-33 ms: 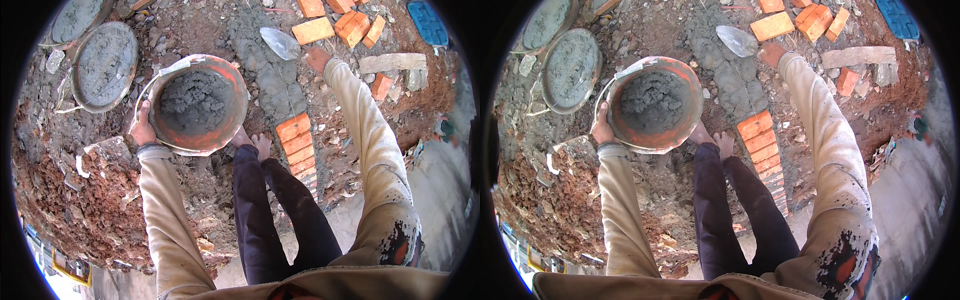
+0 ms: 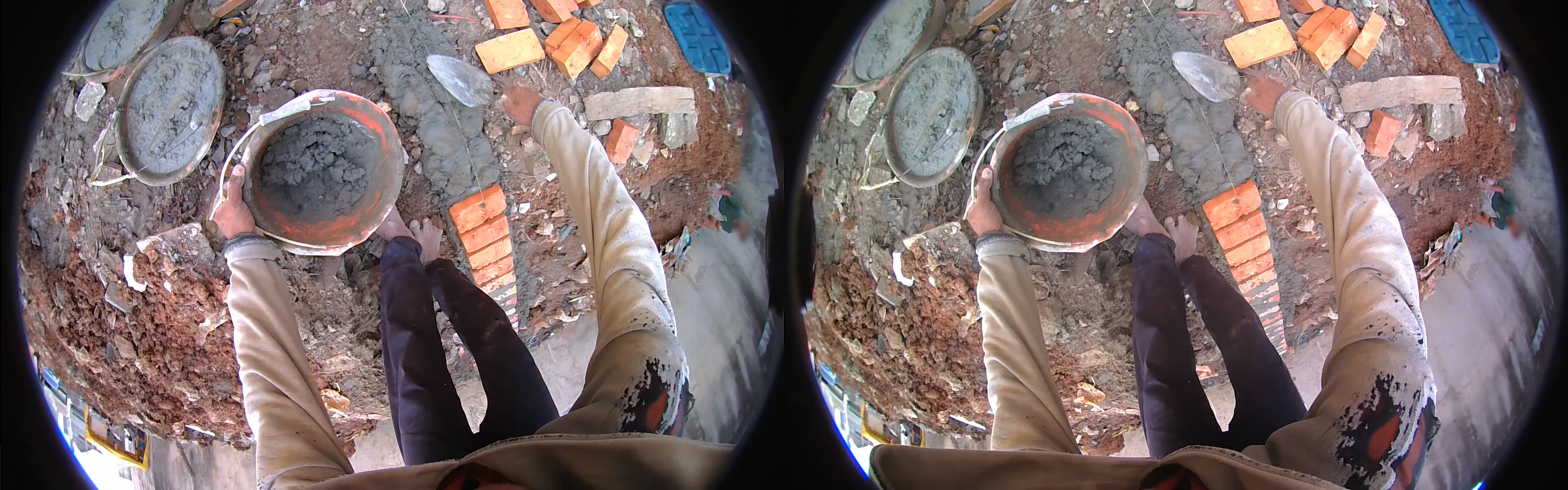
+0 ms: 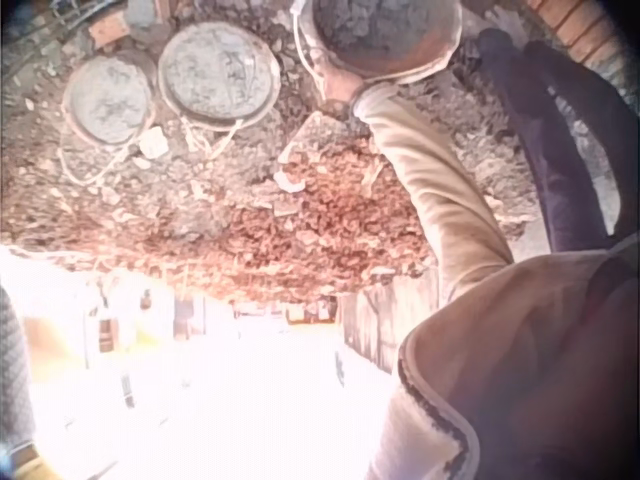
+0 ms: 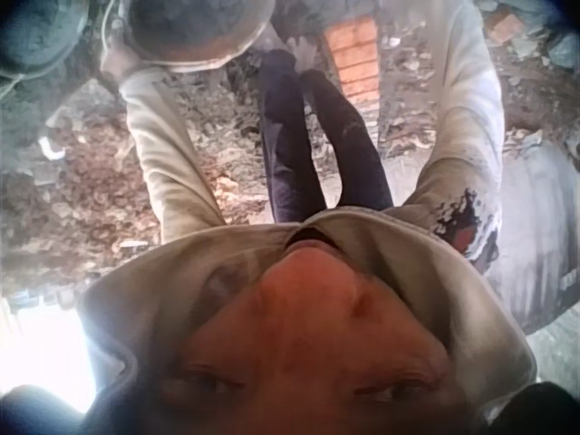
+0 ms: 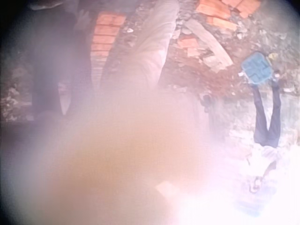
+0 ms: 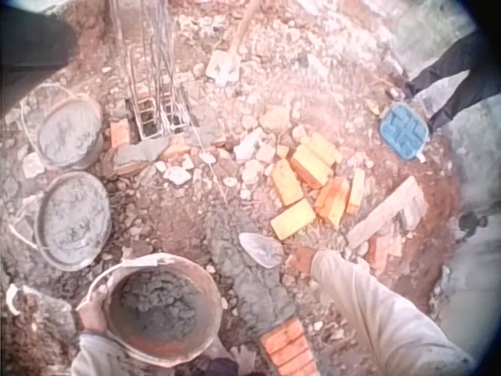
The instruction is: The person scoops mortar from a bucket and spreads it on the ground to form a base. They then place bricks one by one onto the mortar, tapping them into alignment with a trowel to build a single row.
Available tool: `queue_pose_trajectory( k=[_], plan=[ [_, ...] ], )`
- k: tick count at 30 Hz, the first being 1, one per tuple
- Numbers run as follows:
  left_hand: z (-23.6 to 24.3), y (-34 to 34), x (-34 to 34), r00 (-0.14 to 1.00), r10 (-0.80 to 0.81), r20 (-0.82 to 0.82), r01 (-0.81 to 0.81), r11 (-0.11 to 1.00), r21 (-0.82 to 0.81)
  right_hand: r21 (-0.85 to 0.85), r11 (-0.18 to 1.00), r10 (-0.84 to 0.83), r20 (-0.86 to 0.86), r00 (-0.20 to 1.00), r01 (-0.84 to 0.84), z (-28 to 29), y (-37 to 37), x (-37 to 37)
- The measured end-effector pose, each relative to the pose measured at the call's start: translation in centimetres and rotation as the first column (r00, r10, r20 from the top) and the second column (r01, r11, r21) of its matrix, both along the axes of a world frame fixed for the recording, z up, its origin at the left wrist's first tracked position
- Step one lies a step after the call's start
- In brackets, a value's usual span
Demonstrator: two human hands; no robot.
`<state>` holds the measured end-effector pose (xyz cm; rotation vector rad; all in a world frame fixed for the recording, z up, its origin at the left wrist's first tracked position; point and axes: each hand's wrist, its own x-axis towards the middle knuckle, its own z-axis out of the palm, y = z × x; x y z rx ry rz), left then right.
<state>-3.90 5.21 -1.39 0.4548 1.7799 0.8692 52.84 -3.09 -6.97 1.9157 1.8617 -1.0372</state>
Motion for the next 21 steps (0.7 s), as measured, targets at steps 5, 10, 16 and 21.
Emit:
queue_pose_trajectory(
  k=[5,10,16,21],
  plan=[
    [0.2,0.0,0.2,0.999,0.023,0.04,-0.023,1.0,0.013,-0.245,0.969,-0.018,-0.003,1.0,0.017,2.3,-4.4,0.3],
    [0.2,0.0,0.2,1.0,-0.005,0.0,0.005,1.0,-0.029,-0.337,0.938,-0.08,0.024,0.997,0.083,4.0,-9.7,0.8],
    [2.4,0.0,0.8,0.994,-0.028,-0.102,0.02,0.997,-0.076,-0.218,0.94,-0.268,0.008,0.963,0.264,10.1,-9.5,-7.4],
    [0.8,-0.4,0.3,0.999,-0.035,-0.013,0.034,0.999,-0.026,-0.267,0.888,-0.344,0.153,0.926,0.374,8.3,-9.6,-12.7]
  ],
)
